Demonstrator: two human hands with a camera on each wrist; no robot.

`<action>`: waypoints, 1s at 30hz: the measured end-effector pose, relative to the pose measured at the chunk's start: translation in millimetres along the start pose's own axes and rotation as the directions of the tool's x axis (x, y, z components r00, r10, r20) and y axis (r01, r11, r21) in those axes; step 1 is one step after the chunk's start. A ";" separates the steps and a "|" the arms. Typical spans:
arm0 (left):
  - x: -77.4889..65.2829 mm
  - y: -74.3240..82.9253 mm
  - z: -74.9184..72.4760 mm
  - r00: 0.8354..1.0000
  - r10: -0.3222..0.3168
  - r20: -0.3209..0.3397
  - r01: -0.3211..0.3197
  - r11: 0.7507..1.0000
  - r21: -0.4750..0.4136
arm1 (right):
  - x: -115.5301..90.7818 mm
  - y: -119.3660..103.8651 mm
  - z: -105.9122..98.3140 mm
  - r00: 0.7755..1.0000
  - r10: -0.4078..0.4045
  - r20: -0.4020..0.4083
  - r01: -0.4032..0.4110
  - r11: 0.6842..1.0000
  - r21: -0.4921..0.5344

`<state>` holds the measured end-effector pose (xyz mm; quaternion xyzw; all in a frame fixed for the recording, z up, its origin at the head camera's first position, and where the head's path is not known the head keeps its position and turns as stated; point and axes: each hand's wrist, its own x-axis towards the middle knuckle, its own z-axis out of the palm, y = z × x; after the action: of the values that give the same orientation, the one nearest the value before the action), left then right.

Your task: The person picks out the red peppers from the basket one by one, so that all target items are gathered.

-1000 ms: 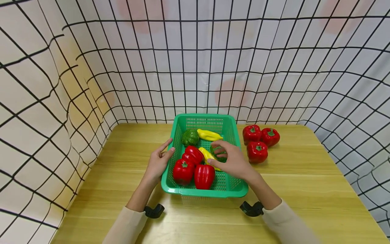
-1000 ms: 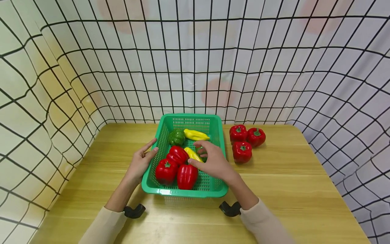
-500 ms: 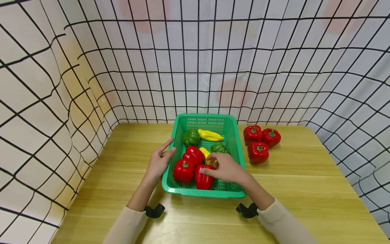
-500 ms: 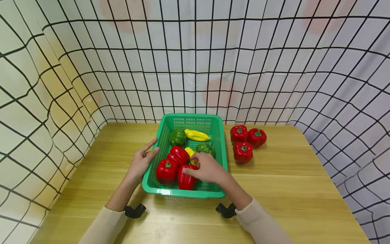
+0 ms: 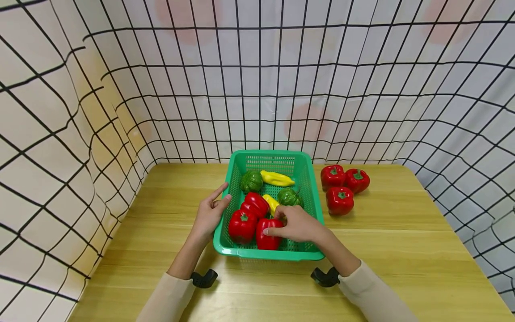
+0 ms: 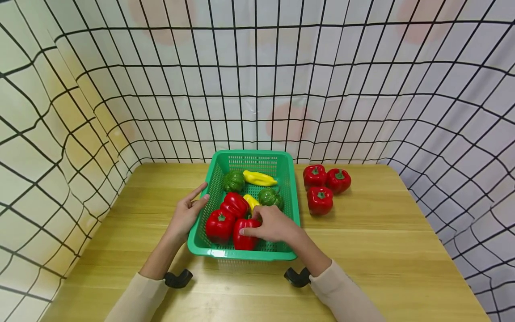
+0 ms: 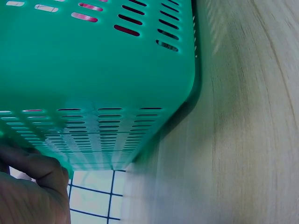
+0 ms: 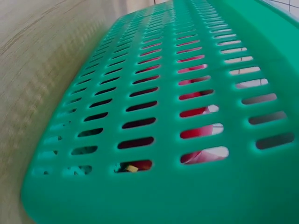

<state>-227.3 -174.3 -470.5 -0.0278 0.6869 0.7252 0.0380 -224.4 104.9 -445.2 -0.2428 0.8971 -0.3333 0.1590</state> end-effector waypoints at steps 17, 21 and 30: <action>-1.2 0.3 -1.9 1.000 0.006 0.006 -0.006 1.000 0.001 | -3.7 -1.4 -4.1 1.000 -0.020 0.009 0.018 0.989 0.149; -2.4 2.0 -2.3 1.000 -0.004 0.005 0.004 1.000 0.000 | -6.4 -3.4 -4.9 0.997 -0.055 -0.062 0.064 0.987 0.149; -1.2 1.5 -0.4 1.000 -0.005 0.009 0.005 1.000 -0.003 | -13.0 -3.4 -17.2 0.976 -0.111 -0.187 0.145 0.973 0.178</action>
<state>-226.2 -174.8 -468.9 -0.0264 0.6856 0.7262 0.0428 -220.2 118.7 -428.8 -0.2537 0.8539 -0.4474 0.0798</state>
